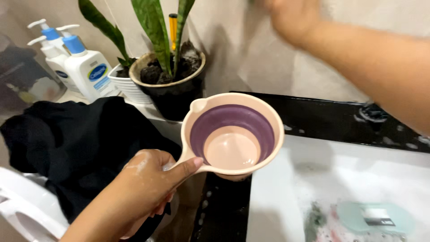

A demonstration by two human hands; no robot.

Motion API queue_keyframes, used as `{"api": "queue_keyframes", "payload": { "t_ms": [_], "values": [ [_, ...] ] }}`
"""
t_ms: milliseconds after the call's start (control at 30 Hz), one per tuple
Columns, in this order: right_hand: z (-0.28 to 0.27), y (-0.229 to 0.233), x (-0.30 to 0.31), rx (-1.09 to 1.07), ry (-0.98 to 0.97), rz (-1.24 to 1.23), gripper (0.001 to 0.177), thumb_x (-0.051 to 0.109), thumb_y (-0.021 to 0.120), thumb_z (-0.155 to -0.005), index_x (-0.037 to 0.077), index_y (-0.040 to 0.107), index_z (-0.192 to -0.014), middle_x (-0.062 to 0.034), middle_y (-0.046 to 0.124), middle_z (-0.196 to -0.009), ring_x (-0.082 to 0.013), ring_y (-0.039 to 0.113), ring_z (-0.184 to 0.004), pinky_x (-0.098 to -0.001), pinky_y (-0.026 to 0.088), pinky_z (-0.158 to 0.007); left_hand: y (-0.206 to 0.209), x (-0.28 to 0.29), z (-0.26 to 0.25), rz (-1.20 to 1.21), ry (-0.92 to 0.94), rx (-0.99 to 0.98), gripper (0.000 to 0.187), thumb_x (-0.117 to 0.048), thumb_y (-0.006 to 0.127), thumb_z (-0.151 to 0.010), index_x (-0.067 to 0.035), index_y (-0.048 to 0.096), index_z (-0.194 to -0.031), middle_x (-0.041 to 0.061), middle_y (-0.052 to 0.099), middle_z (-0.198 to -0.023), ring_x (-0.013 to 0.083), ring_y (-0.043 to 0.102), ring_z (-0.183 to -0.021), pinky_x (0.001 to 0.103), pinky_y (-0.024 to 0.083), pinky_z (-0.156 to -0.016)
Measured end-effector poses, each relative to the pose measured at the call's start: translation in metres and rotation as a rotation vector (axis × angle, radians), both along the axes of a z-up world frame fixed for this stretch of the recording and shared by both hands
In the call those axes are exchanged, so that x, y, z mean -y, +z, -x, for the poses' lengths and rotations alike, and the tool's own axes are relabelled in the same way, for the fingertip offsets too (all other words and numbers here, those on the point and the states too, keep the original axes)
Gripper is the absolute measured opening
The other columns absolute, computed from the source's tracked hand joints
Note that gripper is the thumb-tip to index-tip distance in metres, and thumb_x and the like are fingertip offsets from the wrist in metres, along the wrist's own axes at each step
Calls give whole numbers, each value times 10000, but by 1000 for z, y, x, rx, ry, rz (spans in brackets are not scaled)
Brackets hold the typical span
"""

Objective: The person cleans a bathroom sink and the surrounding counter using a sponge, a brush, and cloths, eventually rinsing the area with water from a small basin and the faucet.

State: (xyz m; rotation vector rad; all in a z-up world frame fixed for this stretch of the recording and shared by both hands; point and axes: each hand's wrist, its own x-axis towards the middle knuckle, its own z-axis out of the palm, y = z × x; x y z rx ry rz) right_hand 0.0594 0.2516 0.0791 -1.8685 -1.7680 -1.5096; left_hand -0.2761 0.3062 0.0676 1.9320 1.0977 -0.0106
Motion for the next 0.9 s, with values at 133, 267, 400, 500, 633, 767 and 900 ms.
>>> {"api": "queue_keyframes", "payload": {
  "t_ms": [133, 267, 400, 500, 633, 767, 900],
  "values": [
    [39, -74, -8, -215, -120, 364, 450, 219, 513, -718, 182, 518, -1166, -86, 518, -928, -258, 551, -816, -357, 483, -635, 3, 2, 5, -19, 16, -13, 531, -455, 663, -679, 25, 514, -508, 84, 457, -372, 161, 438, -301, 292, 359, -319],
    [49, -104, -10, -828, -297, 429, 314, 380, 478, -889, 163, 522, -1111, -89, 524, -949, -266, 542, -858, -366, 461, -693, 4, 4, 2, 24, 39, -87, 463, -408, 640, -736, 10, 521, -575, 64, 453, -412, 135, 415, -330, 262, 347, -326],
    [35, -108, 30, -564, -339, 396, 351, 188, 517, -779, 328, 557, -1099, -66, 518, -901, -230, 552, -855, -352, 473, -693, 7, 4, 3, 49, 30, 38, 554, -454, 659, -691, 31, 475, -495, 80, 394, -362, 166, 356, -290, 299, 295, -307],
    [27, -121, 90, -641, -494, 153, 478, 23, 559, -641, 330, 623, -1002, -34, 543, -903, -234, 558, -852, -350, 479, -706, 5, 2, 7, 40, 27, 29, 560, -452, 654, -699, 30, 475, -479, 75, 388, -357, 165, 354, -290, 297, 296, -308],
    [21, -133, 128, -662, -749, 106, 349, 46, 570, -711, 262, 653, -972, -45, 560, -928, -254, 562, -871, -359, 483, -761, -1, 4, 15, 62, 37, 81, 557, -436, 672, -693, 25, 451, -474, 82, 385, -355, 176, 353, -281, 306, 289, -298],
    [13, -121, 140, -876, -1029, 349, 227, 124, 469, -815, 85, 676, -900, -123, 600, -1005, -272, 599, -939, -372, 507, -755, -6, 2, 16, -28, 9, 24, 519, -417, 649, -669, 35, 476, -481, 94, 434, -372, 179, 411, -286, 305, 331, -296],
    [19, -132, 156, -1023, -1164, 341, 278, 132, 416, -822, 68, 578, -1038, -131, 530, -1140, -301, 567, -987, -389, 490, -786, -12, -1, 16, -64, -31, 77, 539, -429, 664, -688, 34, 488, -475, 104, 454, -367, 189, 428, -271, 307, 336, -284]
  ]
}}
